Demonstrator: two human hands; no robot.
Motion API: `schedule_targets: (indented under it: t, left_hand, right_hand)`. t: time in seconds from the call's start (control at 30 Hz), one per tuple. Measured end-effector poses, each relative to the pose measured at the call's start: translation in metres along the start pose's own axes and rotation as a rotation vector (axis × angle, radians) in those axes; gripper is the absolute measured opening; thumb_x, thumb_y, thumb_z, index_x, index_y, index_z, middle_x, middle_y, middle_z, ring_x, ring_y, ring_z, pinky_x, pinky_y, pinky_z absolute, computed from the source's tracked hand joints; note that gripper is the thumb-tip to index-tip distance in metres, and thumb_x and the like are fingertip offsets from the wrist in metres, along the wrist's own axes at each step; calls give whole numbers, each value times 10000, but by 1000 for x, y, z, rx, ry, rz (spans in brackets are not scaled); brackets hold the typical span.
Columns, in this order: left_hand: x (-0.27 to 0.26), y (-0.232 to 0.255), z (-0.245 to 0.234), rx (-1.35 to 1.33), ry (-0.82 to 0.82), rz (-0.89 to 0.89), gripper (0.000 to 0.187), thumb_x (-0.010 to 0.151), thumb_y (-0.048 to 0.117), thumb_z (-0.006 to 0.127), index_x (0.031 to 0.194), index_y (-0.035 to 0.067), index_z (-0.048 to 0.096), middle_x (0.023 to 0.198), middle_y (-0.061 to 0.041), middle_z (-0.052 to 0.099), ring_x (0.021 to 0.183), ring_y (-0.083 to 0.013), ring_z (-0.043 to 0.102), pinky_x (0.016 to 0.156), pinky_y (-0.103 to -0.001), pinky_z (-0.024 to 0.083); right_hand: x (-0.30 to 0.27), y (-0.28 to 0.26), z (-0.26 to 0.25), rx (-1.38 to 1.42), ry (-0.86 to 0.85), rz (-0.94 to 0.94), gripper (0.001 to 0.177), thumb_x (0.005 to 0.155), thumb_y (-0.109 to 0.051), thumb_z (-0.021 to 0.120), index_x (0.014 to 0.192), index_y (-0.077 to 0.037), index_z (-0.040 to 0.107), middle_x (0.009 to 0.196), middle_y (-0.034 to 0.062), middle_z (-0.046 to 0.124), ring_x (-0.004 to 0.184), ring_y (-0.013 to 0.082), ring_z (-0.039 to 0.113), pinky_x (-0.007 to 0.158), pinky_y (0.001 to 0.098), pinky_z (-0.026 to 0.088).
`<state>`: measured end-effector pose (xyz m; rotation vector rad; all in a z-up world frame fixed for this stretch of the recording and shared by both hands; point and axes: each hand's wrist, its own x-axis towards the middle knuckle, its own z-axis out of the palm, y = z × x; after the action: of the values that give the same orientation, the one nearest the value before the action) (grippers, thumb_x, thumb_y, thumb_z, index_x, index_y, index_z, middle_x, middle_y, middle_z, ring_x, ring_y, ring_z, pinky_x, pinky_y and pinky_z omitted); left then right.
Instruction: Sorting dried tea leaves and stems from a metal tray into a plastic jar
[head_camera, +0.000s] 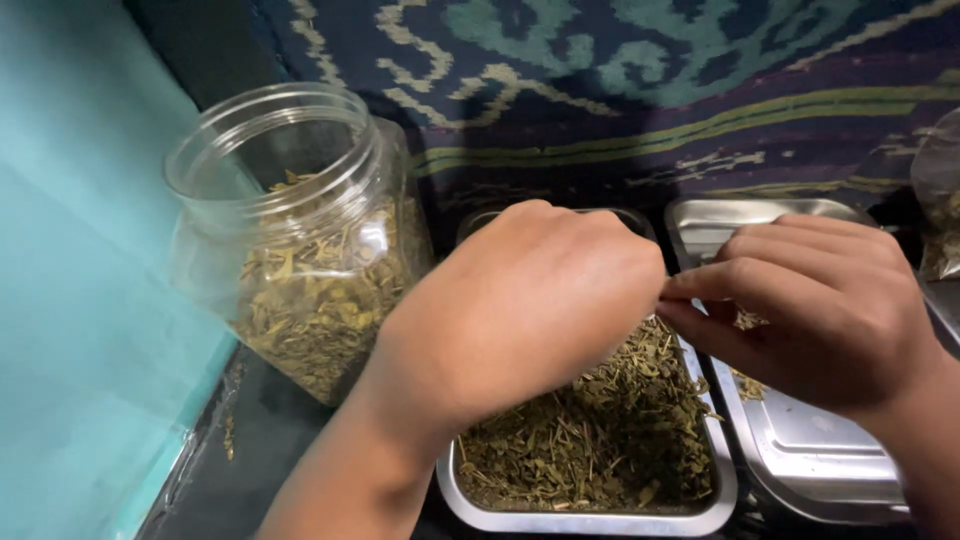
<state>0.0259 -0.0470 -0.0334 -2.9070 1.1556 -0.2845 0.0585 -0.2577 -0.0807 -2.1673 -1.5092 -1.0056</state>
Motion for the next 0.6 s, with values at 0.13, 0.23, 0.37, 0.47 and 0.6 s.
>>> schedule_targets:
  t: [0.13, 0.23, 0.37, 0.47, 0.6]
  left_hand:
    - [7, -10, 6, -68, -7, 4, 194, 788, 1, 566, 709, 129, 687, 718, -71, 709, 649, -310, 688, 545, -487, 494]
    - [11, -9, 1, -128, -177, -96, 199, 816, 27, 520, 775, 125, 687, 767, -56, 715, 662, -315, 679, 564, -484, 489]
    - [8, -13, -8, -167, -237, -208, 326, 1026, 352, 553, 844, 132, 712, 836, -58, 734, 756, -321, 687, 645, -482, 493]
    - [11, -12, -19, -196, -325, -233, 380, 1057, 375, 540, 792, 133, 668, 787, -51, 715, 736, -309, 673, 658, -461, 476]
    - [9, -16, -14, -212, -307, -232, 374, 1060, 349, 534, 762, 158, 655, 731, -40, 698, 679, -319, 642, 653, -453, 462]
  right_hand:
    - [2, 3, 3, -55, -40, -24, 166, 912, -207, 755, 848, -67, 692, 636, 70, 562, 520, 262, 512, 532, 384, 424]
    - [0, 4, 6, -13, -62, -10, 140, 906, -198, 750, 890, -70, 698, 625, 57, 552, 498, 248, 492, 518, 379, 427]
    - [6, 4, 9, -45, -37, -71, 147, 911, -180, 761, 940, -52, 696, 624, 65, 549, 492, 244, 462, 516, 382, 421]
    - [3, 2, 9, -91, -39, -58, 173, 919, -189, 784, 968, -44, 703, 636, 73, 572, 497, 243, 473, 522, 388, 437]
    - [2, -3, 10, -139, -22, -30, 165, 939, -198, 798, 942, -51, 722, 696, 94, 624, 533, 249, 508, 554, 381, 454]
